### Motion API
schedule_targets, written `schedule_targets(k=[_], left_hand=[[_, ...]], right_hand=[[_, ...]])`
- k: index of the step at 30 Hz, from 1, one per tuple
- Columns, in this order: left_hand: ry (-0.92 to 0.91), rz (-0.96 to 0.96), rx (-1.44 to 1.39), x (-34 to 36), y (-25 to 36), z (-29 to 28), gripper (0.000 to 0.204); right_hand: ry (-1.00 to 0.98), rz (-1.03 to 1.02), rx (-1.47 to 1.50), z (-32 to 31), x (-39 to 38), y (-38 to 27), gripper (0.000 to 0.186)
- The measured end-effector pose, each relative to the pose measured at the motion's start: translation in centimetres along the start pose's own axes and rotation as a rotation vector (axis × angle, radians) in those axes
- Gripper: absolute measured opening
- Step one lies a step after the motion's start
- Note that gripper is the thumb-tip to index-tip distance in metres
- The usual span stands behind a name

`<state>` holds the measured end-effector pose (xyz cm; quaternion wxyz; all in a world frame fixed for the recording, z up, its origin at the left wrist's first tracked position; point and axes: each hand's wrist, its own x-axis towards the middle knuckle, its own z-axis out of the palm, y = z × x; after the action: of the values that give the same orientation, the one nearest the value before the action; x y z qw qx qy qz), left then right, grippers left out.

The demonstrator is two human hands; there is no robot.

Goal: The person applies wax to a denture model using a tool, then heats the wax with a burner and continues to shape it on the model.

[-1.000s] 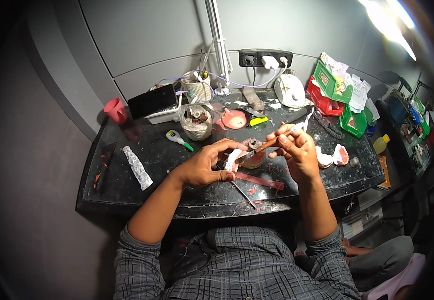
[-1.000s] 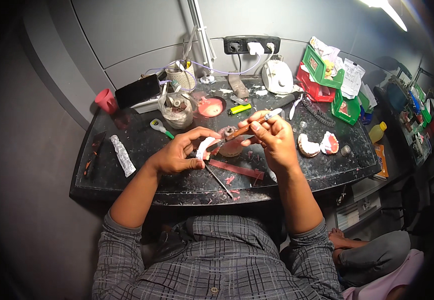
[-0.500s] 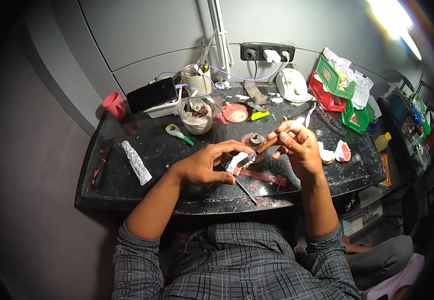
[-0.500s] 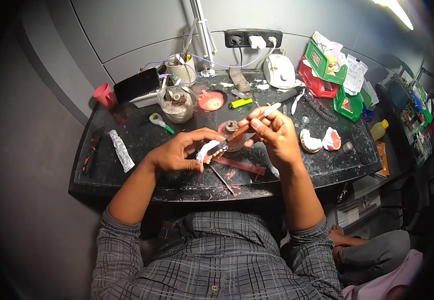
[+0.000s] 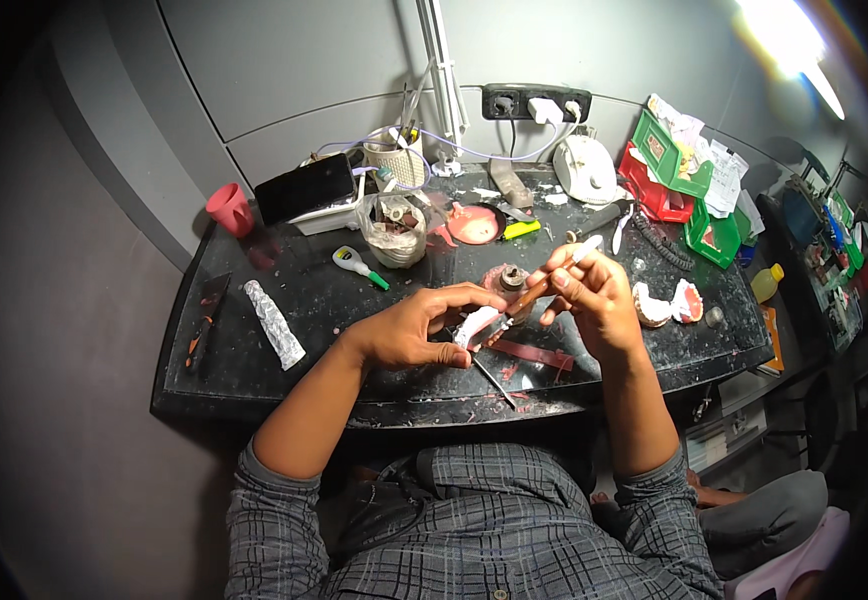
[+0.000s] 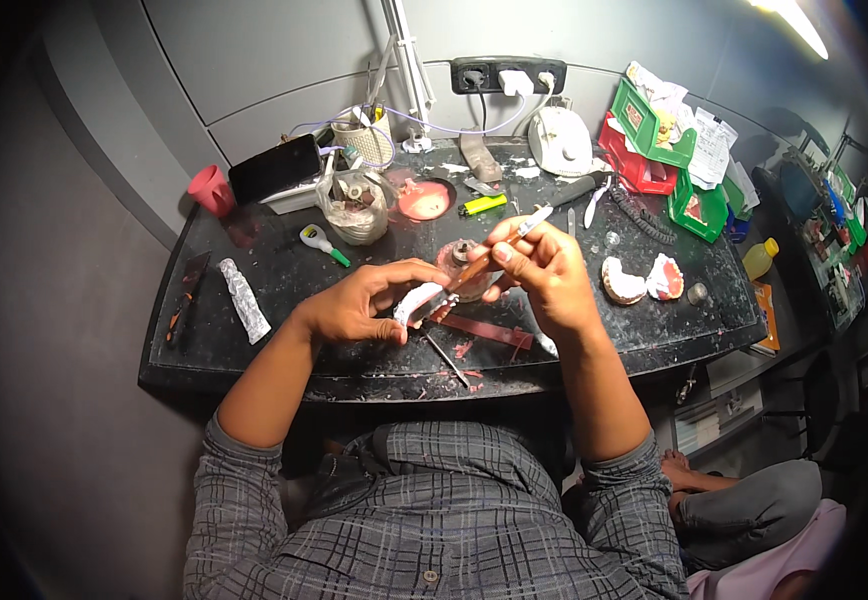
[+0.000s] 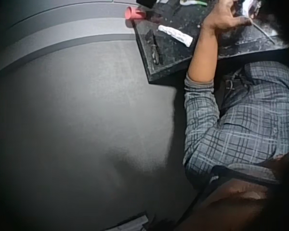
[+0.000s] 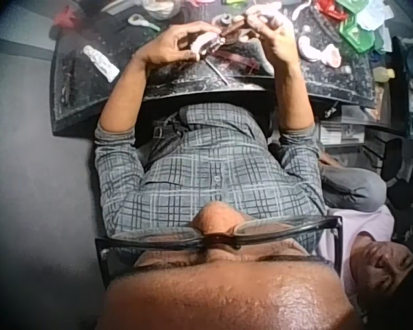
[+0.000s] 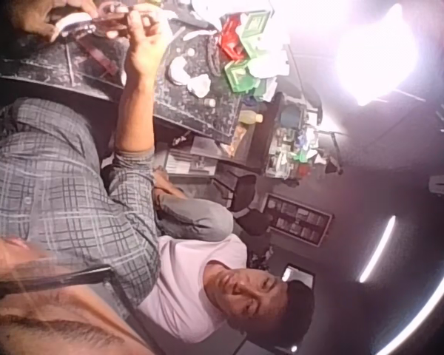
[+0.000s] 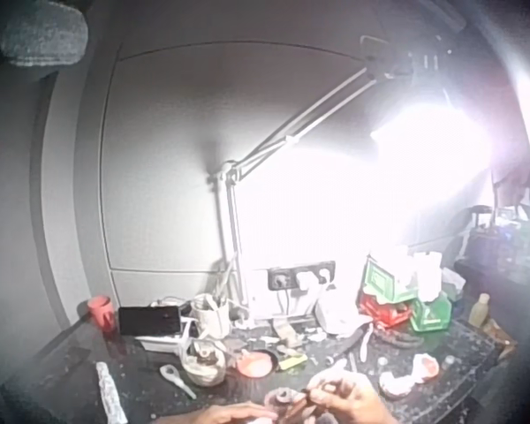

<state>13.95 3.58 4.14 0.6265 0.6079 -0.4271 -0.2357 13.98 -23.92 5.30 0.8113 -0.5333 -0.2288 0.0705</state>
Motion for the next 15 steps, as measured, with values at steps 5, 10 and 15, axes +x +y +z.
schedule_targets(k=[5,10,15], left_hand=[[-0.006,-0.037,0.016,0.2,0.4,-0.1,0.08],[-0.007,-0.003,0.066,0.0,0.2,-0.2,0.075],[0.007,0.003,0.061,0.0,0.2,-0.3,0.072]], right_hand=[[0.027,-0.008,-0.005,-0.3,0.0,0.1,0.016],[0.015,0.004,-0.008,0.2,0.0,0.3,0.015],[0.058,0.003,-0.005,0.6,0.0,0.1,0.019]])
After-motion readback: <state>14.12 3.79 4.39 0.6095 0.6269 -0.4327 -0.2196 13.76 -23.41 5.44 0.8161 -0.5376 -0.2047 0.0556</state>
